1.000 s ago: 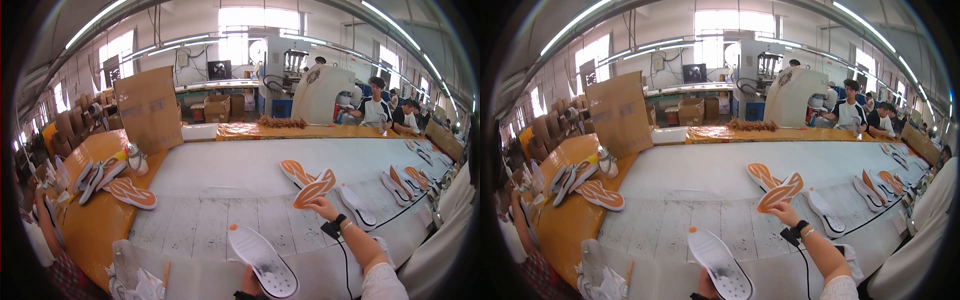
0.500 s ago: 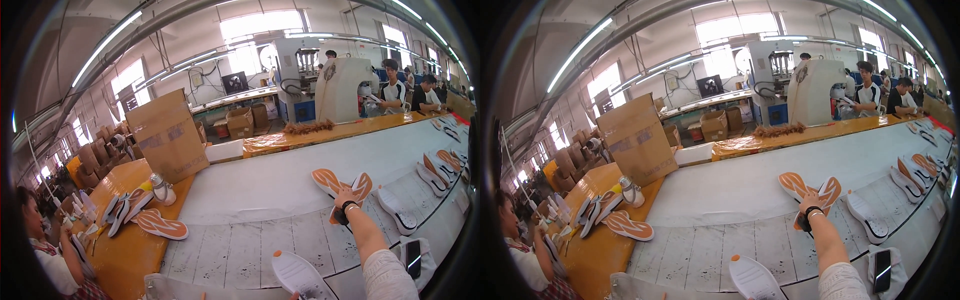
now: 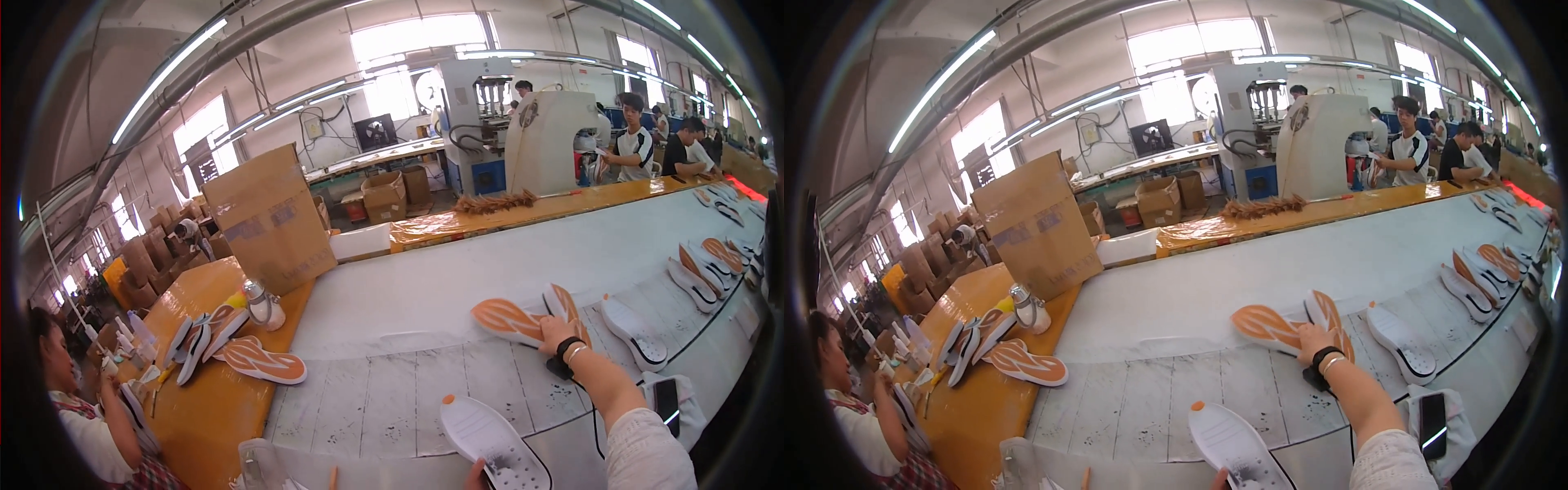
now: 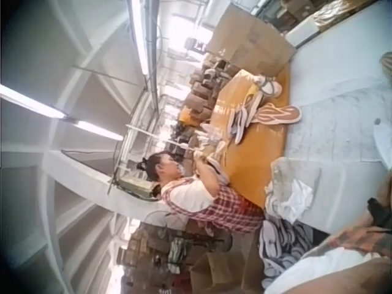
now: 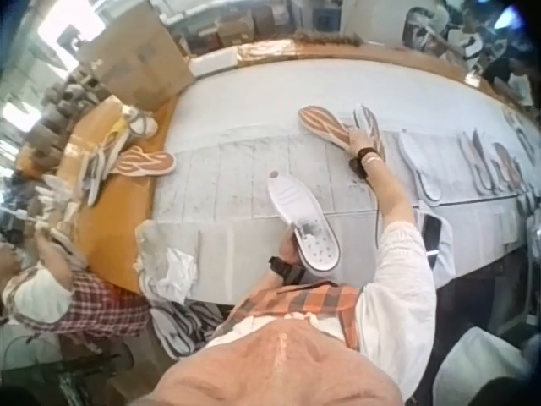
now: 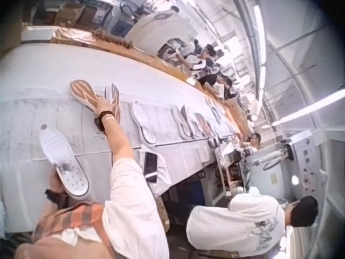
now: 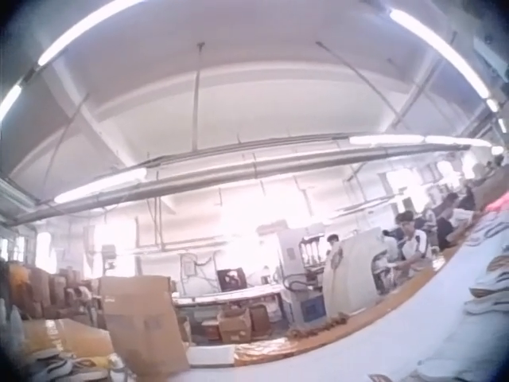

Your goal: Inspecting and sorting shoe soles on a production line.

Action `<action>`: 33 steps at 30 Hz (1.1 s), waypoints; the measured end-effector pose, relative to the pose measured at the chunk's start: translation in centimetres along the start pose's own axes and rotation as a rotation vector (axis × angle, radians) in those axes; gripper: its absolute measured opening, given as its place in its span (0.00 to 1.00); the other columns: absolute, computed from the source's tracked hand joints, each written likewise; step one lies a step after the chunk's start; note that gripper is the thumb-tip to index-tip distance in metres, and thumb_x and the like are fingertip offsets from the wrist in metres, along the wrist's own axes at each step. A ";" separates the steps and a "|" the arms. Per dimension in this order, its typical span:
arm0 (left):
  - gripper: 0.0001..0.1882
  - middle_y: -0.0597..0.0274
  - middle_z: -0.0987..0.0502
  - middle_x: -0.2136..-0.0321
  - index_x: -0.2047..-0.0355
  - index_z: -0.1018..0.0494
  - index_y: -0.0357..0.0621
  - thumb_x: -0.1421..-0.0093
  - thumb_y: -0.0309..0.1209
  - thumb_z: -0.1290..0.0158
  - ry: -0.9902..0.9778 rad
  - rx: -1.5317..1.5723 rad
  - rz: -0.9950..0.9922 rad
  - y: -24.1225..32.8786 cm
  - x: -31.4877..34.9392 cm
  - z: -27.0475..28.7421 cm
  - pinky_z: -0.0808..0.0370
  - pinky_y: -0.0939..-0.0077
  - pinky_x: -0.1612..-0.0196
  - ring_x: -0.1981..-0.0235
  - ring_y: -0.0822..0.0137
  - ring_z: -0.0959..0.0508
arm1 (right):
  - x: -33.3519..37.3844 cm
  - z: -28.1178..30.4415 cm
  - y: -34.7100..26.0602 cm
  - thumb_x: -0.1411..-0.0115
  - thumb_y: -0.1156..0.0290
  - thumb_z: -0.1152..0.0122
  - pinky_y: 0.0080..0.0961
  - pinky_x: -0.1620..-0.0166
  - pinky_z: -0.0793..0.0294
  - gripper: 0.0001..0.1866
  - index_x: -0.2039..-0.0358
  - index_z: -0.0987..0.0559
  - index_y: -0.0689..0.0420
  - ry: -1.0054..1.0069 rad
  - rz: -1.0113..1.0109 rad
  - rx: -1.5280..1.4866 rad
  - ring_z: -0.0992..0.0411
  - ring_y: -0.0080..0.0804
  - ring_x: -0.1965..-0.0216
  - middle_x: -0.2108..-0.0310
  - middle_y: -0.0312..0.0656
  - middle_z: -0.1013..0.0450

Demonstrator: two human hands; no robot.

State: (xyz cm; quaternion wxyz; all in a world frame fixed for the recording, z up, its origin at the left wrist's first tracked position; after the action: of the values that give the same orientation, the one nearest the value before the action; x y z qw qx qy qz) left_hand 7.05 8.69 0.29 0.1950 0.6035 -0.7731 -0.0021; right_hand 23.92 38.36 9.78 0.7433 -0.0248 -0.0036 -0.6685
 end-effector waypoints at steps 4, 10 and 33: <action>0.27 0.54 0.30 0.56 0.50 0.39 0.38 0.43 0.45 0.54 -0.022 -0.061 0.028 0.1 -0.7 0.5 0.33 0.58 0.50 0.55 0.55 0.30 | 6.5 -0.2 -2.2 0.58 0.61 0.37 0.62 0.53 0.45 0.24 0.60 0.32 0.52 -0.037 0.185 0.115 0.37 0.32 0.51 0.59 0.35 0.34; 0.27 0.52 0.30 0.55 0.50 0.38 0.38 0.44 0.44 0.54 -0.012 -0.093 0.068 0.1 0.5 -1.4 0.37 0.58 0.47 0.53 0.54 0.31 | 14.9 0.4 -1.5 0.60 0.68 0.39 0.49 0.47 0.44 0.27 0.56 0.33 0.56 0.035 0.494 0.060 0.38 0.38 0.49 0.53 0.43 0.37; 0.48 0.55 0.39 0.46 0.42 0.48 0.45 0.52 0.69 0.65 -0.098 -0.204 -0.054 0.2 1.2 -2.9 0.43 0.55 0.43 0.46 0.53 0.39 | 10.2 2.2 4.8 0.55 0.60 0.35 0.28 0.52 0.33 0.31 0.52 0.32 0.62 0.013 0.271 -0.800 0.32 0.37 0.55 0.57 0.49 0.31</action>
State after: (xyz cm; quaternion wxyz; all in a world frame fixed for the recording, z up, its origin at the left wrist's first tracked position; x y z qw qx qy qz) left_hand 7.49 8.27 3.39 0.2172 0.6001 -0.7611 -0.1157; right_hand 29.86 28.85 12.26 0.7561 -0.3076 0.2642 -0.5137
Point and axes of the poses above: each hand's wrist, its own x-axis away from the middle knuckle, its own z-axis out of the back of the hand, y = z × x, the point moved 7 cm from there along -x, towards the middle knuckle
